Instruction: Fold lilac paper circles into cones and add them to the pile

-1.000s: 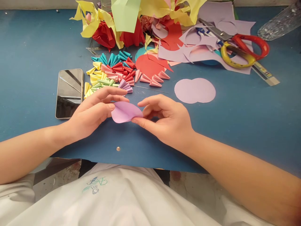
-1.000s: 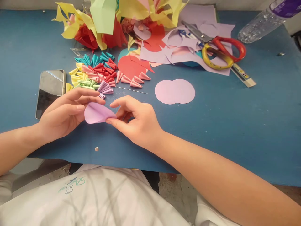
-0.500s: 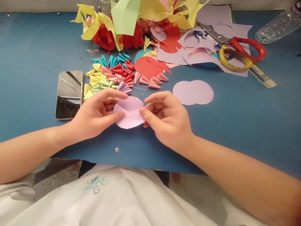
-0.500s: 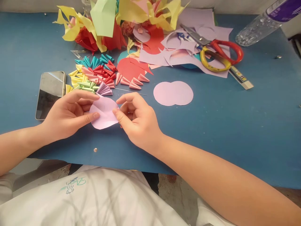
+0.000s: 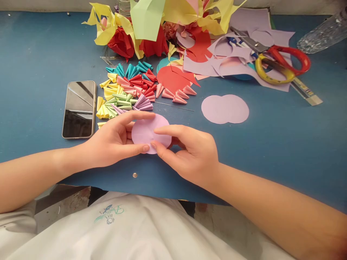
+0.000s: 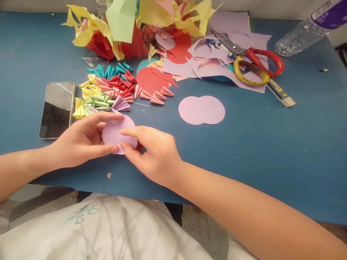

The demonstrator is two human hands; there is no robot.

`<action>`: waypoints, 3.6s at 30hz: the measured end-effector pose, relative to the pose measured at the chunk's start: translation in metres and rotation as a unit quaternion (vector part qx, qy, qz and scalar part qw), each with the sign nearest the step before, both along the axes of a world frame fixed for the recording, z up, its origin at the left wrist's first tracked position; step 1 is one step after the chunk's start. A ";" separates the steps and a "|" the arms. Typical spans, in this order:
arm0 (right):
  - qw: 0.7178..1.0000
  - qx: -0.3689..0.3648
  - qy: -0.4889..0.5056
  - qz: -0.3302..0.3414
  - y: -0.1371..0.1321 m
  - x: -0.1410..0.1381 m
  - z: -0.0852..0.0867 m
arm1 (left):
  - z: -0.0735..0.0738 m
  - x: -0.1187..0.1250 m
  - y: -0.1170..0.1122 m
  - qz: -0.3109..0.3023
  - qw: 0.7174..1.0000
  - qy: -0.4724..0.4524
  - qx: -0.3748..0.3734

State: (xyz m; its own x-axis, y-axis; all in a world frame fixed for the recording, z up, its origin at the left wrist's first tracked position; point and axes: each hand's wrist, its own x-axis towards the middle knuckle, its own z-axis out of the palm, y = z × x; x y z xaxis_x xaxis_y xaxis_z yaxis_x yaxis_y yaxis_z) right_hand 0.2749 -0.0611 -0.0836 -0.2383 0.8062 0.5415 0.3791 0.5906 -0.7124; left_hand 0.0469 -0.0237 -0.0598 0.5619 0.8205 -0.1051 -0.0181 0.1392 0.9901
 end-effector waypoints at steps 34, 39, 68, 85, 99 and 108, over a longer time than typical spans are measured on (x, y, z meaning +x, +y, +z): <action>0.998 -0.038 0.031 0.047 0.012 0.005 -0.004 | 0.002 -0.003 -0.001 -0.077 0.993 0.060 0.069; 0.991 -0.069 0.039 0.110 0.015 0.008 0.001 | 0.000 -0.007 0.000 -0.073 0.994 0.055 0.055; 0.985 0.153 -0.074 0.013 0.008 0.009 0.006 | 0.010 -0.003 0.004 0.002 0.919 0.107 0.379; 0.992 -0.042 0.097 0.063 0.007 0.004 0.006 | 0.009 -0.001 0.006 -0.012 0.921 0.078 0.382; 0.965 -0.227 0.127 0.027 0.005 0.003 0.005 | 0.005 0.002 0.003 0.021 0.945 0.104 0.311; 0.985 -0.025 -0.156 0.067 0.019 0.013 0.002 | 0.009 -0.002 0.012 -0.045 0.870 0.298 0.390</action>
